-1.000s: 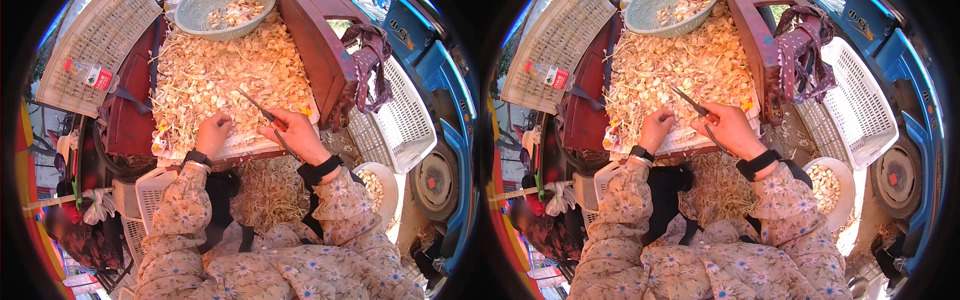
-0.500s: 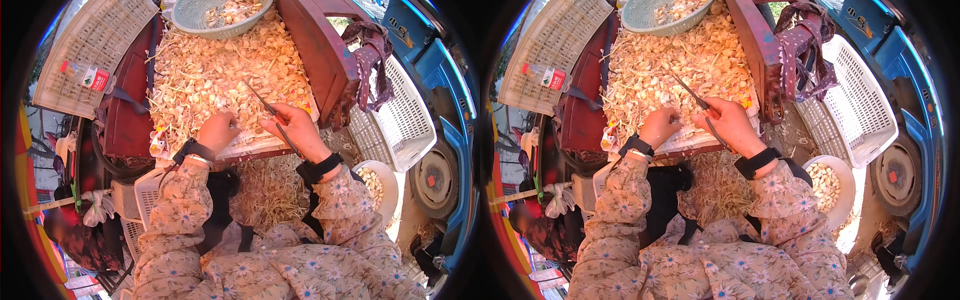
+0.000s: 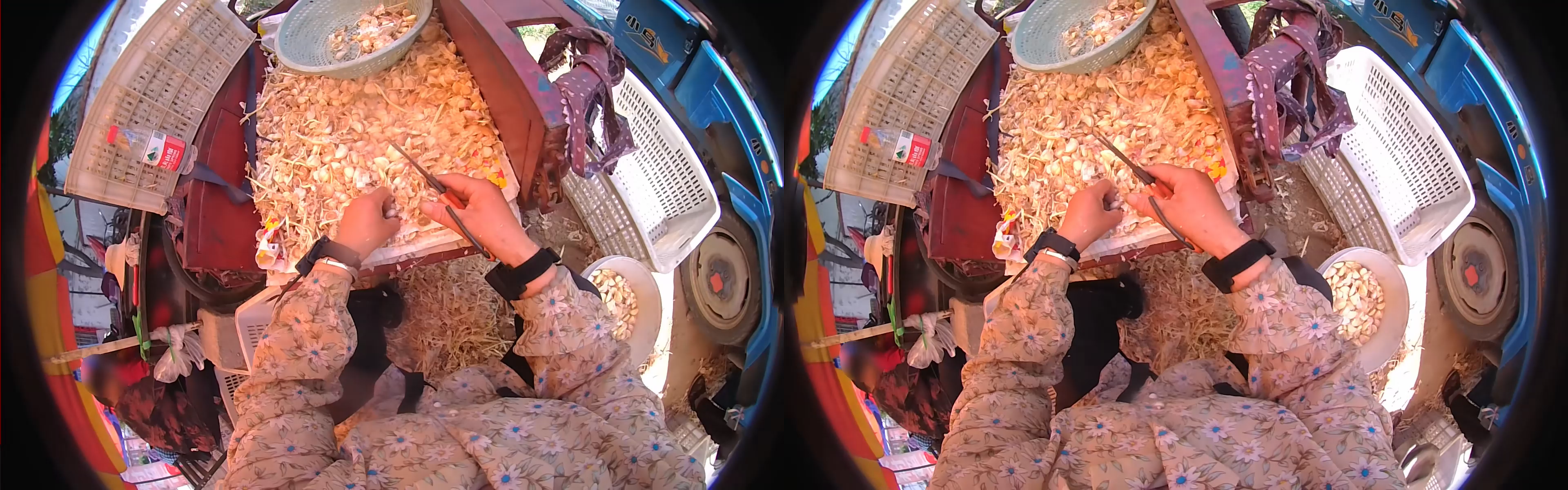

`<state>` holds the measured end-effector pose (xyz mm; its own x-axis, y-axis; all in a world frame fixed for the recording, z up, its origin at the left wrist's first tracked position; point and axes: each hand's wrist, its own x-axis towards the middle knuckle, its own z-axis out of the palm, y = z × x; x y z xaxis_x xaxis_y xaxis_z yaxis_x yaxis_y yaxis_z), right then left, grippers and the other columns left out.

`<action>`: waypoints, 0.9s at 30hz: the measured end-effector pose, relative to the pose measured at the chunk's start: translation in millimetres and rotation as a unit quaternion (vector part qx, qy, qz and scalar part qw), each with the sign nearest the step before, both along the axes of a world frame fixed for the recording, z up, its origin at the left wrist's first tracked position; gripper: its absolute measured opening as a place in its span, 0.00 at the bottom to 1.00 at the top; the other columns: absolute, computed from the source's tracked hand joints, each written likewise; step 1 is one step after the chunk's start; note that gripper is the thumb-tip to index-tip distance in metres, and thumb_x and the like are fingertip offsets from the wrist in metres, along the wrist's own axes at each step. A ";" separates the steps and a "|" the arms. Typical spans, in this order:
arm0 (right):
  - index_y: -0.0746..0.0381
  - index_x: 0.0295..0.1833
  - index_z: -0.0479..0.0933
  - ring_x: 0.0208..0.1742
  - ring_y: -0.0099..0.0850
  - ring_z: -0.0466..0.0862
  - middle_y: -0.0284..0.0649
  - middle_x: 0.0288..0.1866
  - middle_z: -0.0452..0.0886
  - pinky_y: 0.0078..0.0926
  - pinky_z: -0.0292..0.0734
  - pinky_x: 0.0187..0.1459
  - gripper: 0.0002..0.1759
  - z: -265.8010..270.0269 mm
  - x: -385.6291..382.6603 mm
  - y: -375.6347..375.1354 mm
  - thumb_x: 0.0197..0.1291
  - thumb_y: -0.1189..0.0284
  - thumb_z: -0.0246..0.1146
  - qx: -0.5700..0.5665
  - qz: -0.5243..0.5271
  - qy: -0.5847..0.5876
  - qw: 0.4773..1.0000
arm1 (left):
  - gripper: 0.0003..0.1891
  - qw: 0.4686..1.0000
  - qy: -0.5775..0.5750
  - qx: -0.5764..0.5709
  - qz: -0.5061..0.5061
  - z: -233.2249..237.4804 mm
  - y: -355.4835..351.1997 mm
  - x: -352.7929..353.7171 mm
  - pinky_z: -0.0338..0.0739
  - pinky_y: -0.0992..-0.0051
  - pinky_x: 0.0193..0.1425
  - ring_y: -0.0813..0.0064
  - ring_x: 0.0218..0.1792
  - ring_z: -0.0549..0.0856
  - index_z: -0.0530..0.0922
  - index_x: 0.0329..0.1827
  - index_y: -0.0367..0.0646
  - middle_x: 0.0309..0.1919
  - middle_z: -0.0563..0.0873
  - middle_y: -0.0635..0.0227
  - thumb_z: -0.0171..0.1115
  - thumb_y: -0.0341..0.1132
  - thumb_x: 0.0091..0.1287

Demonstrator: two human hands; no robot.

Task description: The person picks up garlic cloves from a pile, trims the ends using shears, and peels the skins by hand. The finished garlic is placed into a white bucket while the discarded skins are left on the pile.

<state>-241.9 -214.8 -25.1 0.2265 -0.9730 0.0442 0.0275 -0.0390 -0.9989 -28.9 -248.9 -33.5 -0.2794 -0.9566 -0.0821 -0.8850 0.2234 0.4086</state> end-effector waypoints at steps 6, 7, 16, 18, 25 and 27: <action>0.65 0.44 0.78 0.27 0.20 0.70 0.32 0.24 0.73 0.21 0.67 0.31 0.20 -7.4 5.4 -2.0 0.49 0.64 0.69 -0.033 0.001 -0.002 0.999 | 0.10 1.000 0.013 0.004 -0.022 -4.6 -3.1 -0.4 0.74 0.74 0.32 0.71 0.27 0.80 0.76 0.38 0.37 0.26 0.81 0.63 0.62 0.28 0.53; 0.65 0.44 0.78 0.27 0.20 0.70 0.32 0.24 0.73 0.21 0.67 0.31 0.20 -7.3 5.1 -1.6 0.49 0.64 0.69 -0.036 0.000 -0.001 0.999 | 0.10 0.999 0.040 0.014 -0.011 -5.8 -2.3 2.8 0.74 0.75 0.33 0.73 0.27 0.80 0.77 0.39 0.38 0.27 0.81 0.64 0.62 0.28 0.54; 0.65 0.46 0.77 0.27 0.21 0.70 0.32 0.23 0.73 0.21 0.67 0.30 0.22 -6.5 4.8 0.1 0.49 0.63 0.70 -0.036 -0.006 0.009 0.999 | 0.13 0.994 -0.008 -0.066 0.087 -8.8 -1.0 12.0 0.76 0.66 0.38 0.59 0.34 0.83 0.76 0.47 0.42 0.31 0.84 0.58 0.57 0.35 0.61; 0.65 0.46 0.77 0.27 0.21 0.70 0.33 0.23 0.73 0.21 0.67 0.30 0.22 -9.7 5.9 -0.7 0.49 0.63 0.70 -0.037 -0.006 0.007 0.999 | 0.13 0.991 -0.085 -0.086 0.048 -7.1 -2.1 5.6 0.76 0.62 0.38 0.55 0.35 0.83 0.75 0.46 0.43 0.32 0.84 0.56 0.58 0.36 0.60; 0.65 0.45 0.78 0.28 0.21 0.72 0.34 0.24 0.75 0.21 0.68 0.31 0.22 -12.9 10.3 -2.3 0.49 0.62 0.70 -0.059 -0.010 -0.002 0.998 | 0.18 0.993 -0.102 -0.032 0.046 0.9 -5.3 -2.6 0.76 0.61 0.39 0.53 0.38 0.83 0.72 0.52 0.41 0.34 0.84 0.53 0.60 0.34 0.59; 0.65 0.44 0.78 0.27 0.20 0.71 0.33 0.24 0.74 0.21 0.67 0.30 0.21 -10.6 9.8 -0.2 0.49 0.62 0.70 -0.045 -0.001 0.013 0.999 | 0.16 0.992 -0.107 -0.020 0.057 -2.9 -4.2 -6.8 0.76 0.60 0.38 0.52 0.38 0.82 0.72 0.49 0.39 0.33 0.83 0.52 0.60 0.33 0.58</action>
<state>-232.2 -215.0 -35.7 0.2270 -0.9657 0.1258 0.0022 -0.1287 -0.9917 -35.6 -253.1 -36.4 -0.1503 -0.9846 -0.0894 -0.9711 0.1300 0.2004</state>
